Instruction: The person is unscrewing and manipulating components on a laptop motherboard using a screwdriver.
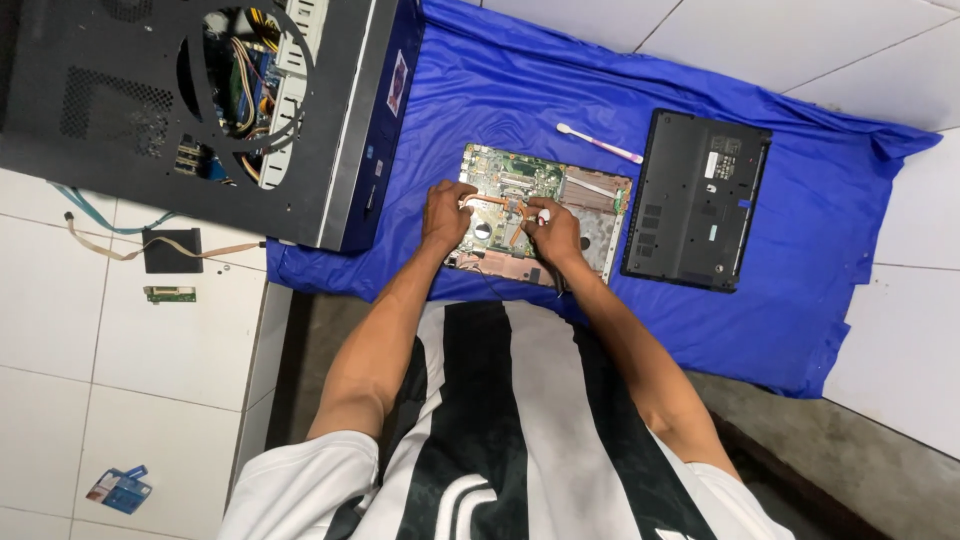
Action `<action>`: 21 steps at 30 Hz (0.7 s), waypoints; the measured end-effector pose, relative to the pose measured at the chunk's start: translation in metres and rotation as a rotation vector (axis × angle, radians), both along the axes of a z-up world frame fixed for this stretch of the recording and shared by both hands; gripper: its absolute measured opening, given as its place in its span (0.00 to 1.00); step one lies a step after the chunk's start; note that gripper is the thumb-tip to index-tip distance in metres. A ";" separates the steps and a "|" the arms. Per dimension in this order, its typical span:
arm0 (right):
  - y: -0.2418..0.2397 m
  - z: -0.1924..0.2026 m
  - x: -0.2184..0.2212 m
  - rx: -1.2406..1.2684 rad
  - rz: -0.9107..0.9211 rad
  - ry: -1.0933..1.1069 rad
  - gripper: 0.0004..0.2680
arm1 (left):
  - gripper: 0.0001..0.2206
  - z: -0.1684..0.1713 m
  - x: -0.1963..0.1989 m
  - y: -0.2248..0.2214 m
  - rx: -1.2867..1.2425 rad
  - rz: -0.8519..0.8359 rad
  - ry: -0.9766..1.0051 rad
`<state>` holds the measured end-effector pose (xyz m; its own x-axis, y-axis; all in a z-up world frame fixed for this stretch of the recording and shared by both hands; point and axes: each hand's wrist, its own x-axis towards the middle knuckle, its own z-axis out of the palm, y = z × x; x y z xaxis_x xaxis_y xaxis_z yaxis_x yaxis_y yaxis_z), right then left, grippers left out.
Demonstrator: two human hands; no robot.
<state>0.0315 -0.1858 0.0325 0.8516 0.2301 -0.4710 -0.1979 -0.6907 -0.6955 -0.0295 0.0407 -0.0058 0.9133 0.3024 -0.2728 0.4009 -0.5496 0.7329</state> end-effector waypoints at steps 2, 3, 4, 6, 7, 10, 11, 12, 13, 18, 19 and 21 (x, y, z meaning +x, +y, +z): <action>-0.003 0.004 -0.003 -0.024 0.037 -0.094 0.15 | 0.14 0.003 -0.001 0.000 0.024 -0.012 0.006; -0.005 0.006 -0.004 -0.049 0.073 -0.191 0.15 | 0.14 0.004 0.000 -0.001 0.047 -0.025 0.008; -0.006 0.010 -0.005 -0.051 0.075 -0.190 0.15 | 0.14 0.001 0.000 0.000 0.045 -0.023 0.010; -0.011 0.017 -0.007 -0.054 0.069 -0.066 0.08 | 0.15 -0.005 -0.001 0.001 0.047 -0.044 -0.002; -0.015 0.008 -0.007 -0.057 0.066 -0.067 0.08 | 0.15 -0.009 0.000 0.001 0.045 -0.047 -0.003; -0.024 -0.011 -0.009 -0.130 0.126 0.010 0.06 | 0.14 -0.015 -0.002 0.000 0.059 -0.064 -0.024; -0.024 -0.010 -0.008 -0.139 0.154 0.006 0.06 | 0.14 -0.014 -0.003 0.001 0.062 -0.071 -0.037; -0.024 -0.009 -0.008 -0.148 0.181 0.002 0.06 | 0.14 -0.013 -0.003 0.002 0.066 -0.079 -0.050; -0.024 -0.011 -0.009 -0.149 0.182 0.004 0.06 | 0.14 -0.014 -0.005 0.001 0.065 -0.078 -0.048; -0.017 -0.003 -0.010 -0.177 0.241 -0.009 0.05 | 0.15 -0.034 -0.002 0.002 0.065 -0.047 -0.068; -0.018 -0.008 -0.011 -0.177 0.243 -0.006 0.05 | 0.15 -0.034 -0.003 0.003 0.064 -0.046 -0.064; -0.020 -0.019 -0.011 -0.145 0.213 -0.048 0.05 | 0.14 -0.033 -0.003 0.002 0.091 -0.047 -0.059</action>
<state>0.0209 -0.2055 0.0137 0.8132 0.3399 -0.4724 -0.0062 -0.8067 -0.5910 -0.0324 0.0431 -0.0392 0.9409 0.2795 -0.1913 0.3302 -0.6320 0.7011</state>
